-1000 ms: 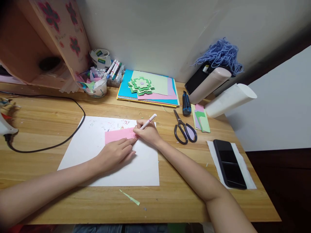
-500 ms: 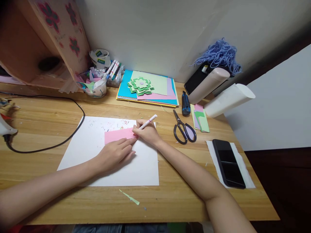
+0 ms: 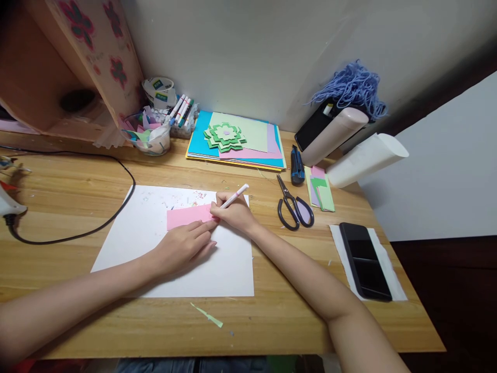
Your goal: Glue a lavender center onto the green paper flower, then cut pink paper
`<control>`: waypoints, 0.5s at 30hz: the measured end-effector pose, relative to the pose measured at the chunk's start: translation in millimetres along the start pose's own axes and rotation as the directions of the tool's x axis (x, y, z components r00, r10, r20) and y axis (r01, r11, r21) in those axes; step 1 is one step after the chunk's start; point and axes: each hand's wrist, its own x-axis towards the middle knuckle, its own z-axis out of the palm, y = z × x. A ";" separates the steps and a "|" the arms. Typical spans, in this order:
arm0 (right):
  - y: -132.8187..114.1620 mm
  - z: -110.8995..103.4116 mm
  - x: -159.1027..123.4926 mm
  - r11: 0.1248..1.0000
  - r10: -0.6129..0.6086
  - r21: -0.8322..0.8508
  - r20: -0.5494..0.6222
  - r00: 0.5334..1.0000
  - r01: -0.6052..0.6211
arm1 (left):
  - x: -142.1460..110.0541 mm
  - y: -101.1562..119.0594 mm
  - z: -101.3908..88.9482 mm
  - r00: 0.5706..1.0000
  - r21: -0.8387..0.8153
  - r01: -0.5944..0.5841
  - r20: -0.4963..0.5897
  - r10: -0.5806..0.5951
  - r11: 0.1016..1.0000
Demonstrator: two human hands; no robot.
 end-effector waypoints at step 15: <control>4.2 -1.4 1.5 0.999 -0.037 0.008 0.052 0.998 0.036 | 0.4 -0.5 2.4 1.000 0.014 0.001 -0.010 -0.001 1.000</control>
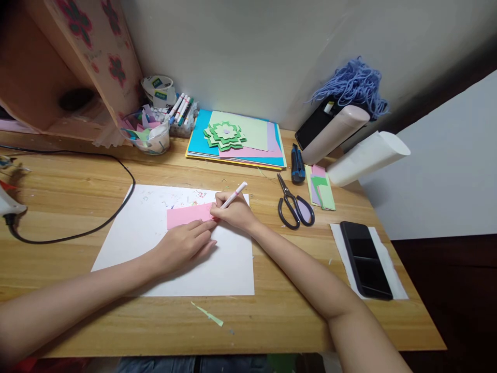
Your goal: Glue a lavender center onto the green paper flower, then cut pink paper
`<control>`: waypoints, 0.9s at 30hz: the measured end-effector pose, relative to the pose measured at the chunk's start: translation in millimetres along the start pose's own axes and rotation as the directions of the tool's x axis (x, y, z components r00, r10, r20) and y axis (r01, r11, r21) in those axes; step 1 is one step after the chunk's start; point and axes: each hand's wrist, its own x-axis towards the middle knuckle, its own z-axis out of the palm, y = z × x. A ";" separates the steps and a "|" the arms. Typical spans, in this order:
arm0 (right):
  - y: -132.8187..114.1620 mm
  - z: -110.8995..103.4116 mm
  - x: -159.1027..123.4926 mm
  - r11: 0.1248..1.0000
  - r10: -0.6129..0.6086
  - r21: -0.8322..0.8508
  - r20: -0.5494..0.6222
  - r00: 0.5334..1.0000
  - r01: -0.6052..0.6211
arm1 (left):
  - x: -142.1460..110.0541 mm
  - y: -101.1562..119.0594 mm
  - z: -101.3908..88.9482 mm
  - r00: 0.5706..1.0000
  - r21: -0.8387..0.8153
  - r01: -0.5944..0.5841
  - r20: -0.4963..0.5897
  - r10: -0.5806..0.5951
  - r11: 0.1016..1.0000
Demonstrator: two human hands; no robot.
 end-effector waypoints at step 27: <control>-0.9 -0.1 0.7 1.000 -0.012 0.013 -0.046 0.999 0.013 | -0.8 -0.4 -0.3 1.000 0.015 0.004 -0.003 -0.004 1.000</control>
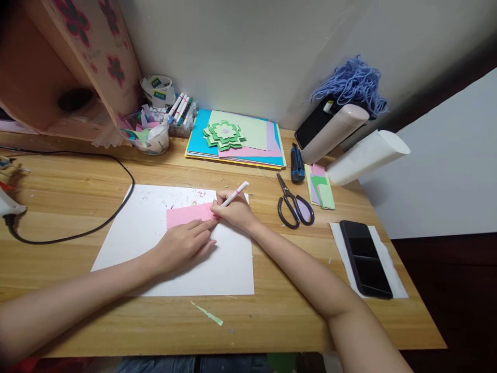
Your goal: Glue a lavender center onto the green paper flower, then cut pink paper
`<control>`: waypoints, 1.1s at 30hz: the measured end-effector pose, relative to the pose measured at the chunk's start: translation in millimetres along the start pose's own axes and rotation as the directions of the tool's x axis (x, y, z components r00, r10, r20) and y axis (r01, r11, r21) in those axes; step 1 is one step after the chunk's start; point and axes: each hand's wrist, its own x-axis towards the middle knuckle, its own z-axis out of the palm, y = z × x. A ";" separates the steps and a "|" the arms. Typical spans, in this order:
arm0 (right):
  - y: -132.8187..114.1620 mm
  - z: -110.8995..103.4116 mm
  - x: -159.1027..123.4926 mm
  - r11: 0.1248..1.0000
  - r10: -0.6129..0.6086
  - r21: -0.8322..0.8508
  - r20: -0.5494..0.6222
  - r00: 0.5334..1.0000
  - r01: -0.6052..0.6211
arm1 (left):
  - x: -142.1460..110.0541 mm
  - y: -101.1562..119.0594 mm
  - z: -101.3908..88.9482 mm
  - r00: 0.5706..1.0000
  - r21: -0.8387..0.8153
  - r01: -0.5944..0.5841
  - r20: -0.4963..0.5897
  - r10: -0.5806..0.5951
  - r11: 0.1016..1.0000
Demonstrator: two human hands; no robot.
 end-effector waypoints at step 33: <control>6.4 -5.5 7.2 0.966 0.116 0.250 -0.178 0.977 -0.069 | 0.2 0.1 -3.7 1.000 -0.034 -0.008 -0.015 0.007 0.999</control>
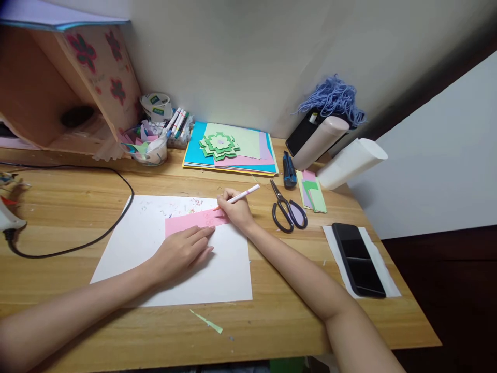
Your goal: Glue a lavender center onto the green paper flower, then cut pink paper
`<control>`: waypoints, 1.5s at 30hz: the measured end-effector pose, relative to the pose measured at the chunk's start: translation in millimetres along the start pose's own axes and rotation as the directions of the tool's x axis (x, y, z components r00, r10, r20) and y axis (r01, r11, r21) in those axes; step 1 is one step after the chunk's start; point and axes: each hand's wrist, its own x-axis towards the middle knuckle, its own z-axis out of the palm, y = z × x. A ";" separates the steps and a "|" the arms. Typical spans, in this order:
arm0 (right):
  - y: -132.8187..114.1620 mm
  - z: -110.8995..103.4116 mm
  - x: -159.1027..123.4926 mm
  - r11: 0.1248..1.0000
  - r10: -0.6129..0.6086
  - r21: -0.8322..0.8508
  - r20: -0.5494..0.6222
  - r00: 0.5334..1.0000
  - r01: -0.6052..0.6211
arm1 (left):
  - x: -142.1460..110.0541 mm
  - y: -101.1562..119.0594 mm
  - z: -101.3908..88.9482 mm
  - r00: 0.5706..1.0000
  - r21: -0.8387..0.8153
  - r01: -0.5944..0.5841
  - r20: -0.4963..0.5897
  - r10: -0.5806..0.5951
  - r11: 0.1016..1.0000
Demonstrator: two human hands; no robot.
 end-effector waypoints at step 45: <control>-12.7 -19.1 -38.5 0.983 -0.092 0.184 0.410 0.907 0.016 | 2.4 -8.4 -7.1 0.913 -0.256 0.367 -0.086 -0.400 0.894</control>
